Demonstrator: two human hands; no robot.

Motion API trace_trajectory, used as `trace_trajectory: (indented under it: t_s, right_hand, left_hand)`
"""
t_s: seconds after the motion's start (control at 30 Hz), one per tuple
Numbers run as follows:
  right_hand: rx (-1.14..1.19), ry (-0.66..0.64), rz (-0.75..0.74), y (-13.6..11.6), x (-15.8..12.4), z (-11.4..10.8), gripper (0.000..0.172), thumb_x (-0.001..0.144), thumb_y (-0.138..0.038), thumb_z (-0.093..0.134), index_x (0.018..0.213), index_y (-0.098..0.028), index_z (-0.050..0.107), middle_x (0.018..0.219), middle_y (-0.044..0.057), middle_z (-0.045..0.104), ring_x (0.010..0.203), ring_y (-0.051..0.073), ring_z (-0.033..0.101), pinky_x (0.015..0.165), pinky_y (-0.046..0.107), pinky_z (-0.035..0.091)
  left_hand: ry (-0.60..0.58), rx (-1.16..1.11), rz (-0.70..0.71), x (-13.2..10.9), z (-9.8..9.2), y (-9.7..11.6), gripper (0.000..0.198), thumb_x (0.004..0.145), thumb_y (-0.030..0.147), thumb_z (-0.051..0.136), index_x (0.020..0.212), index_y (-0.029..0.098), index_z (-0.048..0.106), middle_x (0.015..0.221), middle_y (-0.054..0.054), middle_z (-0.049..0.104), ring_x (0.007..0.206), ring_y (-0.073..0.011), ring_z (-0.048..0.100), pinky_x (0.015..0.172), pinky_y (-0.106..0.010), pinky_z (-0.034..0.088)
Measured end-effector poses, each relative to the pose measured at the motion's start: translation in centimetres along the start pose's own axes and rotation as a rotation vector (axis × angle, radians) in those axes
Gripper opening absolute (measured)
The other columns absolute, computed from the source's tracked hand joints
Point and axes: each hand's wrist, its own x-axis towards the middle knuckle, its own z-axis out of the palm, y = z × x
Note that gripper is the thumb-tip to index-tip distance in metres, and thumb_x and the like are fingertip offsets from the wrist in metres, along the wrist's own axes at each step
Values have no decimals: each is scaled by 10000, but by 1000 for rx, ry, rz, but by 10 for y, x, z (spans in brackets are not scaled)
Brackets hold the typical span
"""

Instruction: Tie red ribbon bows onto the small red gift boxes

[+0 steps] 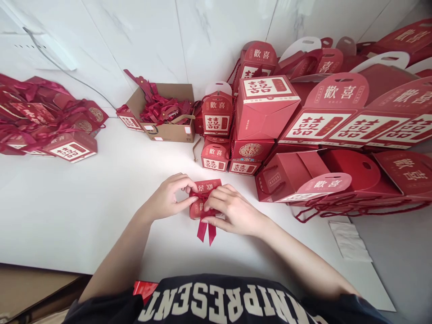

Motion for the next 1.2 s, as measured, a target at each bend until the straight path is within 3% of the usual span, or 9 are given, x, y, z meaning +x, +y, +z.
trace_trajectory:
  t_s: [0.1, 0.2, 0.33, 0.47, 0.6, 0.77, 0.97, 1.1, 1.2]
  right_hand:
    - [-12, -8, -5, 1, 0, 0, 262, 912, -447, 582, 976, -196, 616, 915, 57, 630, 874, 203, 539, 873, 354, 385]
    - [-64, -30, -73, 3, 0, 0, 289, 905, -452, 591, 1019, -190, 634, 933, 63, 631, 875, 205, 526, 866, 354, 384]
    - [-98, 12, -167, 6, -1, 6, 223, 955, -326, 544, 1125, -234, 655, 947, 48, 642, 890, 189, 525, 872, 342, 373]
    - [-34, 75, -195, 9, -2, 10, 194, 972, -296, 519, 1052, -220, 678, 855, 35, 648, 825, 168, 532, 843, 327, 381]
    - [62, 73, -162, 10, -2, 9, 165, 963, -304, 537, 972, -194, 659, 868, 38, 659, 830, 162, 547, 857, 321, 393]
    - [84, 32, -124, 10, -2, 5, 123, 951, -264, 537, 908, -186, 622, 851, 38, 623, 825, 166, 524, 850, 319, 396]
    - [62, -27, -111, 8, -3, -6, 102, 936, -245, 544, 879, -189, 607, 872, 44, 618, 860, 175, 520, 883, 328, 380]
    - [56, -102, -75, 10, -6, -13, 82, 930, -225, 548, 886, -195, 611, 850, 26, 621, 838, 161, 541, 868, 332, 365]
    - [74, -151, -65, 12, -8, -18, 86, 927, -227, 556, 876, -200, 620, 843, 18, 633, 851, 161, 559, 862, 336, 360]
  left_hand:
    - [-22, -25, 17, 4, -3, 0, 6, 822, 201, 611, 820, 204, 606, 768, -9, 562, 761, -159, 542, 708, -275, 462]
    - [-102, -63, -42, 8, -5, -2, 135, 846, 271, 602, 735, 195, 611, 692, 5, 555, 679, -139, 524, 627, -244, 426]
    - [-279, -224, -157, 14, -6, -3, 309, 924, 358, 493, 717, 163, 614, 589, 31, 508, 530, -86, 409, 505, -212, 323]
    - [-308, -315, -193, 17, -7, 0, 340, 906, 373, 523, 673, 132, 579, 568, 36, 464, 518, -67, 362, 487, -199, 284]
    - [-450, -382, -286, 16, -10, 4, 260, 846, 376, 610, 752, 134, 633, 548, 44, 478, 461, -59, 360, 436, -189, 276]
    - [-370, -404, -428, 14, -6, 3, 340, 913, 422, 485, 764, 146, 614, 588, 28, 514, 416, -64, 392, 376, -192, 291]
    - [-165, -342, -340, 12, 6, 6, 348, 906, 394, 507, 677, 135, 551, 605, 22, 490, 558, -81, 417, 489, -192, 307]
    - [-133, -296, -409, 8, 11, 5, 352, 905, 393, 509, 653, 154, 449, 565, 52, 378, 516, -64, 319, 465, -199, 217]
    - [-149, -313, -412, 7, 11, 3, 366, 914, 424, 500, 668, 158, 447, 579, 52, 348, 518, -66, 311, 472, -206, 215]
